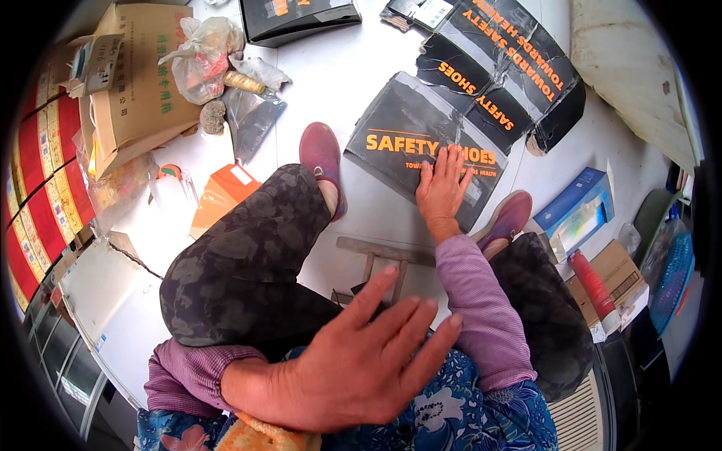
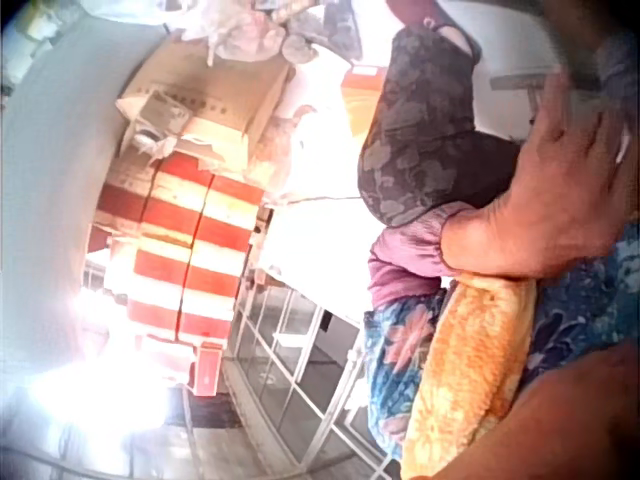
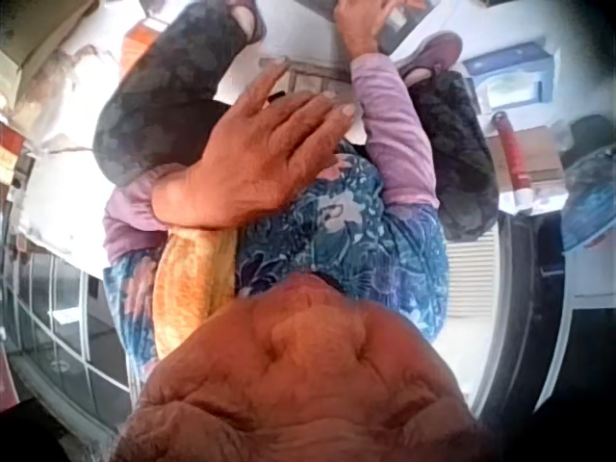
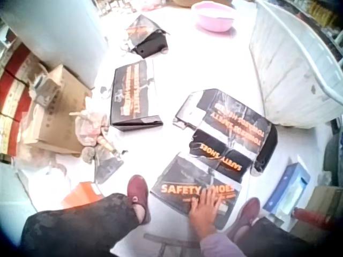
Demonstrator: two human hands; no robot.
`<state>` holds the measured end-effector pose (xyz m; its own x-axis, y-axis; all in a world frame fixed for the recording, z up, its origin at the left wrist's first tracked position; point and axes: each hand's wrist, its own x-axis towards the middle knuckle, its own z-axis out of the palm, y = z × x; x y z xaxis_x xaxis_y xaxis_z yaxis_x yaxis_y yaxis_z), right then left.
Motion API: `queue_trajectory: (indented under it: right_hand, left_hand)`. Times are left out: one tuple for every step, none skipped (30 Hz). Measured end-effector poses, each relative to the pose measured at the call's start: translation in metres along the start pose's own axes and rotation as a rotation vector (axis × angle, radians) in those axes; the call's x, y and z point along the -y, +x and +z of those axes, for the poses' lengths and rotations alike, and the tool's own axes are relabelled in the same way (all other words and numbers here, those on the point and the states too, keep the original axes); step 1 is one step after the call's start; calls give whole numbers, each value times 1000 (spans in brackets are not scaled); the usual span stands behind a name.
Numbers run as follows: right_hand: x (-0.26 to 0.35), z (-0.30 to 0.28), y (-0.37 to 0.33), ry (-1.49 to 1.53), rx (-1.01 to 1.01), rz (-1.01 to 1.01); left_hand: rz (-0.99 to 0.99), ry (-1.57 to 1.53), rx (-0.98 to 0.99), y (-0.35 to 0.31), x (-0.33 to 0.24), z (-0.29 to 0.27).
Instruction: The person assembles a black safety shoe box by folding and pressing its flaps, then places a blue package on top. Next, the person assembles an orange shoe box by folding its sides and flaps, then places the blue package inside.
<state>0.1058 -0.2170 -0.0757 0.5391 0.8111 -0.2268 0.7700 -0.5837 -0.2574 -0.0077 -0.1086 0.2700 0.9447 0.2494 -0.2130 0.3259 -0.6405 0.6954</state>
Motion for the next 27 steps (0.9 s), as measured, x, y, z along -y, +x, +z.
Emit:
queue_trajectory:
  right_hand:
    - [0, -1, 0, 6, 11, 14]
    - [1, -2, 0, 16, 27, 15]
    - [1, -2, 1, 27, 16, -6]
    - [2, -2, 1, 19, 43, 22]
    - [3, -2, 2, 13, 40, 25]
    - [3, -2, 2, 14, 48, 26]
    - [4, -2, 3, 13, 30, 24]
    - [4, -2, 3, 19, 28, 24]
    - [4, -2, 3, 25, 50, 32]
    - [3, -2, 3, 17, 46, 25]
    - [3, -1, 2, 16, 14, 10]
    - [2, -1, 2, 16, 13, 7]
    - [2, 0, 1, 14, 21, -1]
    - [1, 0, 1, 12, 19, 5]
    - [0, 1, 1, 12, 17, 6]
    - [0, 2, 1, 14, 14, 6]
    - [0, 2, 2, 26, 14, 12]
    - [1, 2, 2, 38, 16, 18]
    - [1, 1, 2, 40, 44, 31]
    - [2, 0, 3, 31, 75, 55]
    - [1, -2, 3, 64, -17, 22]
    - [1, -4, 2, 75, -35, 16]
    - [0, -6, -1, 95, -2, 19]
    - [-3, -11, -2, 137, 28, 34]
    - [-6, -14, -5, 107, 2, 73]
    - [-11, -20, -12, 107, 5, 117]
    - [-16, -24, -18, 99, -36, 131]
  left_hand:
    - [14, -37, -14, -1, 1, 1]
    - [26, -75, -28, -2, 1, 1]
    - [42, -109, -44, -3, 2, 1]
    - [26, -125, -58, -3, 2, 2]
    - [42, -119, -72, -4, 2, 1]
    - [57, -111, -88, -5, 3, 1]
    - [70, -104, -104, -6, 4, -1]
    - [75, -103, -98, -7, 3, -3]
    - [77, -103, -90, -7, 3, -5]
    - [77, -104, -81, -7, 4, -8]
    - [81, -104, -74, -7, 5, -10]
    - [88, -104, -68, -6, 6, -11]
    - [95, -106, -61, -6, 7, -12]
    - [84, -82, -34, -6, 7, -12]
    - [76, -54, -9, -7, 7, -11]
    - [68, -23, 16, -9, 6, -10]
    - [57, -3, 51, -11, 6, -8]
    - [46, 16, 85, -15, 7, -8]
    - [34, 34, 120, -16, 10, -7]
    - [50, 40, 167, -15, 16, -3]
    - [68, 77, 207, -11, 28, 7]
    - [79, 147, 142, -3, 46, 22]
    - [73, 239, 162, 13, 69, 43]
    - [51, 389, 86, 35, 94, 65]
    - [-12, 563, 159, 56, 120, 89]
    - [-147, 607, 152, 71, 141, 113]
    - [-246, 527, 38, 81, 163, 136]
